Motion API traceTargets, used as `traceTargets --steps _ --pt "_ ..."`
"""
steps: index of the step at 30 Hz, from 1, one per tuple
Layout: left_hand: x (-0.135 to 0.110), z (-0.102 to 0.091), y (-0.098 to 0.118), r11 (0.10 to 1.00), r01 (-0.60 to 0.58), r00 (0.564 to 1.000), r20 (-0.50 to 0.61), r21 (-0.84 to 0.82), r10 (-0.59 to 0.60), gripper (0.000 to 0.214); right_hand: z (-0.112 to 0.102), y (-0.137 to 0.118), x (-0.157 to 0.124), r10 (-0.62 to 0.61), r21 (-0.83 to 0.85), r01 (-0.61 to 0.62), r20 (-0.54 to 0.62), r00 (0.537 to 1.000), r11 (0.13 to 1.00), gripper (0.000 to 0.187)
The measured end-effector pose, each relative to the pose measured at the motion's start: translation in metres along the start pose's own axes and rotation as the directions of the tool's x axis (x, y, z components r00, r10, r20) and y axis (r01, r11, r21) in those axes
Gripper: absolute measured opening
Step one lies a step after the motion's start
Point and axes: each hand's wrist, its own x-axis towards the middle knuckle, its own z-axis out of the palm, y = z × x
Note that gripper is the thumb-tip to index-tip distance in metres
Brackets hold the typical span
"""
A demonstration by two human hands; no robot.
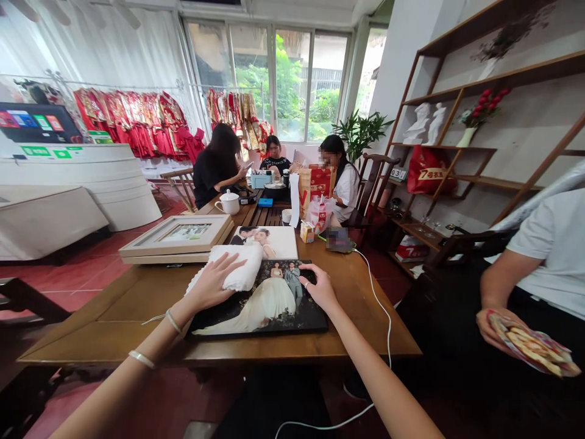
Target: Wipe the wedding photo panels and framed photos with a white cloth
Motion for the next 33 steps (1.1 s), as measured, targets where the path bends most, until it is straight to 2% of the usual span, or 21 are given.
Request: traceTargets --steps 3,8,10,13,19,22,24,26,33 --pt "-0.023 -0.003 0.014 0.999 -0.035 0.999 0.016 0.003 0.035 0.071 0.001 0.002 0.001 -0.005 0.001 0.005 -0.012 1.0 1.0 0.025" --pt "-0.077 -0.004 0.051 0.999 -0.047 0.998 0.048 -0.008 0.047 0.084 0.001 0.005 0.001 -0.022 -0.008 0.021 -0.007 1.0 1.0 0.025" --pt "-0.087 -0.004 0.061 0.999 -0.041 0.997 0.058 -0.013 0.041 0.085 0.0 0.004 0.001 -0.026 -0.008 0.026 0.001 1.0 1.0 0.026" --pt "-0.075 -0.002 0.06 1.0 -0.014 0.999 0.05 -0.012 0.015 0.08 -0.001 0.002 0.001 -0.025 -0.01 0.026 0.014 1.0 1.0 0.03" --pt "-0.001 0.003 0.033 0.999 0.012 1.0 0.001 0.052 -0.012 0.069 0.0 0.001 0.001 -0.01 -0.039 0.012 0.03 0.999 0.999 0.034" --pt "0.018 0.005 0.028 0.999 -0.004 1.0 -0.01 0.054 0.005 0.065 0.0 0.002 0.001 -0.014 -0.035 0.015 0.022 1.0 0.999 0.034" --pt "0.016 0.006 0.029 0.999 -0.01 1.0 -0.016 0.041 0.01 0.064 0.001 0.001 0.0 -0.012 -0.034 0.013 0.015 1.0 0.999 0.033" --pt "0.004 0.007 0.034 1.0 -0.018 0.999 -0.028 0.021 0.018 0.065 0.001 -0.002 -0.001 -0.012 -0.047 0.013 0.004 1.0 0.999 0.031" --pt "-0.065 0.008 0.063 0.999 -0.015 1.0 -0.011 -0.04 0.015 0.079 0.002 -0.005 -0.002 -0.018 -0.047 0.017 -0.013 1.0 0.999 0.03"
